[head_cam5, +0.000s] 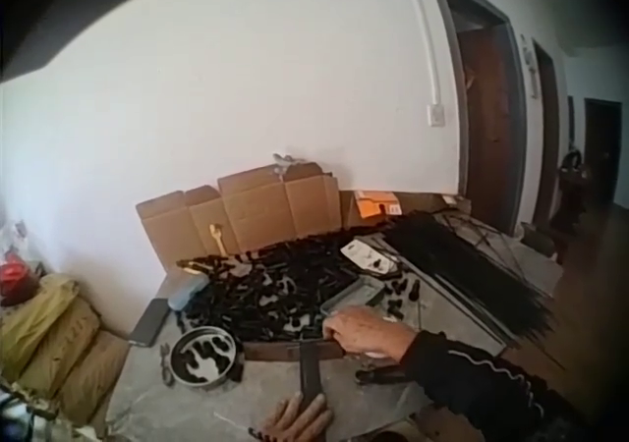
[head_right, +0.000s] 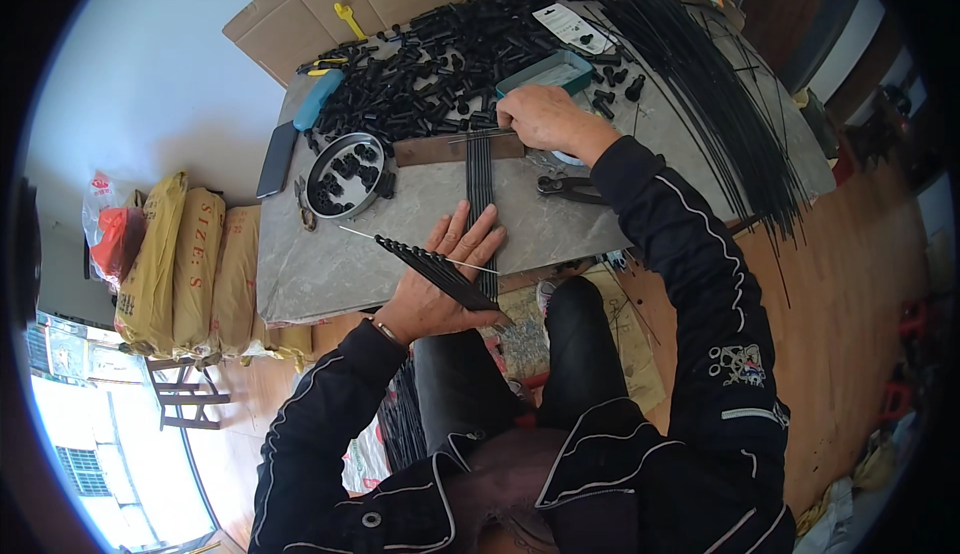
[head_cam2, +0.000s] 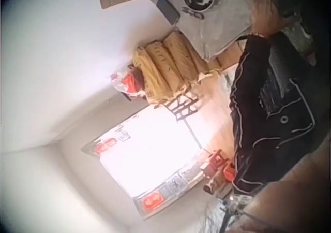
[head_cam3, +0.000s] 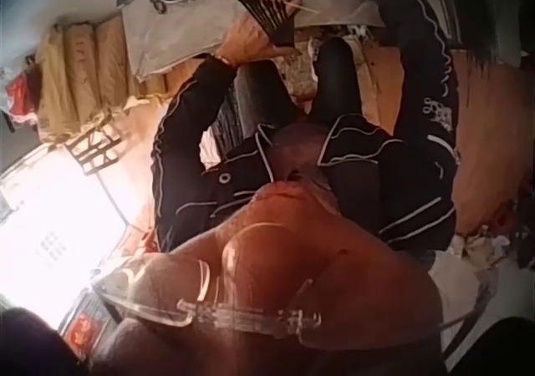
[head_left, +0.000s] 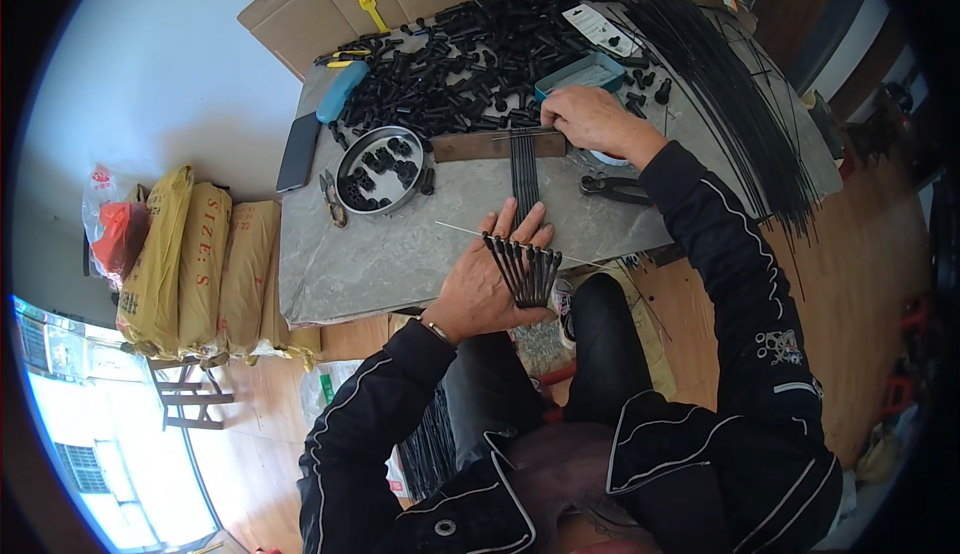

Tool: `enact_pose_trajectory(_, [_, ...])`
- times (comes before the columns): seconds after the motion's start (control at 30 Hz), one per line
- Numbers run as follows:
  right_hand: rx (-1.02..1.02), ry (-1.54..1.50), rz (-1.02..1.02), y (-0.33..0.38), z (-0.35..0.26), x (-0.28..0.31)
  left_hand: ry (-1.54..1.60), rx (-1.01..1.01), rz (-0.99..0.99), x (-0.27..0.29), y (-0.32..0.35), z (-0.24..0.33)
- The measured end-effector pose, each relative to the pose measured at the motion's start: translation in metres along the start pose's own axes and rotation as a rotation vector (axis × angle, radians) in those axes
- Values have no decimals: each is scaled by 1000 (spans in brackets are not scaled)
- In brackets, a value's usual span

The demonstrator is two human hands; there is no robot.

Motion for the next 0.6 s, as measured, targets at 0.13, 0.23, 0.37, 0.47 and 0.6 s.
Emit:
enact_pose_trajectory(0.13, [17, 40, -19, -5, 0, 0, 2, -1, 22, 2, 1, 0])
enact_pose_trajectory(0.23, [107, 96, 55, -4, -6, -2, 6, -2, 23, 1, 0, 1])
enact_pose_trajectory(0.37, [70, 31, 34, -11, -11, -10, -4, -9, 36, 2, 0, 1])
enact_pose_trajectory(0.47, [83, -29, 74, -18, -21, -15, -6, -11, 64, 1, 2, 0])
enact_pose_trajectory(0.6, [203, 146, 292, -9, -35, -8, -21, -25, 70, 3, -1, 1])
Point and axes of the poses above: each hand's wrist, its own y-axis away from the middle knuckle, its own x-axis out of the back of the hand, z = x × y, the point moved 4 cm from there along -y, towards the middle knuckle, and after that the axes turned 15 degrees about -y, right-handed, at the moved point
